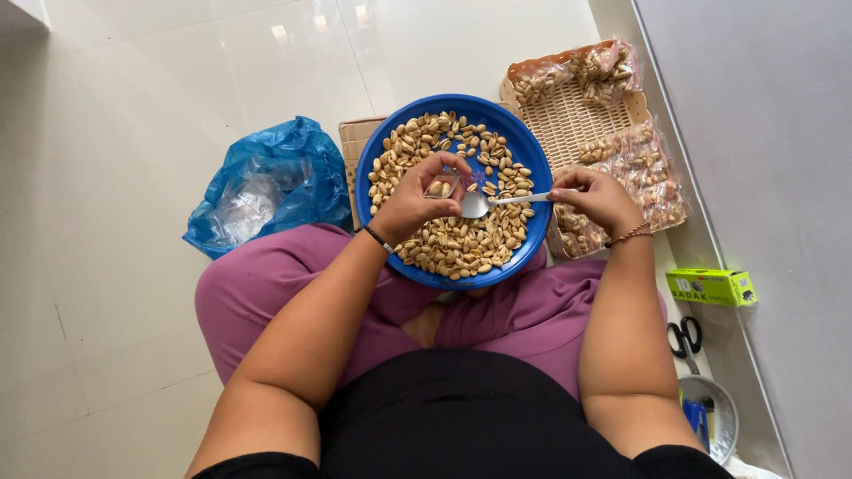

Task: The person packs cashews into small plastic bags using a spoon and arranges them in a tray.

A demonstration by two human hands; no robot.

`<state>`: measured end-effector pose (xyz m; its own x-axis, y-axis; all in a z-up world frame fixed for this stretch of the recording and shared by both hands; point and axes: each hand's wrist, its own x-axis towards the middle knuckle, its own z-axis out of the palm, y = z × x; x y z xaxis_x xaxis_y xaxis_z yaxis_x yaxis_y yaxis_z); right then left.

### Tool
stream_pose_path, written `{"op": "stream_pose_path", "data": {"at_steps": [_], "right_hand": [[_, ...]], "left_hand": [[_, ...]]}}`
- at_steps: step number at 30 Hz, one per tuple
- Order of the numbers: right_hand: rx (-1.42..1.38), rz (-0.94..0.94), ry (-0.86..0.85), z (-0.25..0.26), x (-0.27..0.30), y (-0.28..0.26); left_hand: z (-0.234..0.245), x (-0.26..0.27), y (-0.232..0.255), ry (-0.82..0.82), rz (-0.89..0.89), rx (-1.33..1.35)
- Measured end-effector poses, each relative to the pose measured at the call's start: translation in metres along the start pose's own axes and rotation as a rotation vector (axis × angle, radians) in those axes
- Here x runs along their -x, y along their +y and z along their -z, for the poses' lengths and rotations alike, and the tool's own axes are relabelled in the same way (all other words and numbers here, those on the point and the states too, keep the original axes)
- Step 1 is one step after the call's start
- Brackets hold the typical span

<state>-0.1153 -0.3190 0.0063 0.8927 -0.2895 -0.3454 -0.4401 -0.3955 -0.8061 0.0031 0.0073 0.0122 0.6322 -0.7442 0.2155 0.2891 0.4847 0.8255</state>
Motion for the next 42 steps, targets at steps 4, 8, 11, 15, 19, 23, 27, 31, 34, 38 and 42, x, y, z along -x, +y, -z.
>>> {"op": "stream_pose_path", "data": {"at_steps": [4,8,11,15,19,23,27,31,34,38,42], "right_hand": [[0.275,0.329,0.204,-0.018,0.018,-0.044],[0.192,0.788,0.11,-0.071,0.048,-0.109],[0.309,0.981,0.089,-0.097,0.058,-0.125],[0.208,0.923,0.081,-0.108,0.055,-0.114],[0.179,0.887,0.09,-0.103,0.054,-0.115],[0.117,0.892,0.19,-0.085,0.055,-0.122],[-0.018,0.791,0.221,-0.089,0.06,-0.121],[0.062,0.794,0.198,-0.092,0.064,-0.128],[0.048,0.712,0.214,-0.084,0.055,-0.124],[-0.017,0.538,0.277,-0.035,0.01,-0.09],[0.122,0.244,0.449,0.027,-0.037,-0.045]], "left_hand": [[-0.009,0.002,0.009,-0.048,0.019,-0.006],[0.002,0.002,-0.023,-0.096,0.076,-0.066],[-0.003,0.002,-0.02,-0.123,0.117,-0.062],[-0.005,0.006,-0.02,-0.182,0.234,-0.015],[-0.006,0.004,-0.016,-0.238,0.252,-0.073],[-0.01,0.003,-0.005,-0.015,0.175,-0.422],[-0.022,0.003,0.012,0.158,0.227,-0.541],[-0.03,0.002,0.022,0.141,0.261,-0.477],[-0.03,0.005,0.017,0.154,0.223,-0.489],[-0.018,0.005,0.022,0.244,0.063,-0.666],[-0.006,0.003,0.033,0.4,0.015,-0.682]]}}
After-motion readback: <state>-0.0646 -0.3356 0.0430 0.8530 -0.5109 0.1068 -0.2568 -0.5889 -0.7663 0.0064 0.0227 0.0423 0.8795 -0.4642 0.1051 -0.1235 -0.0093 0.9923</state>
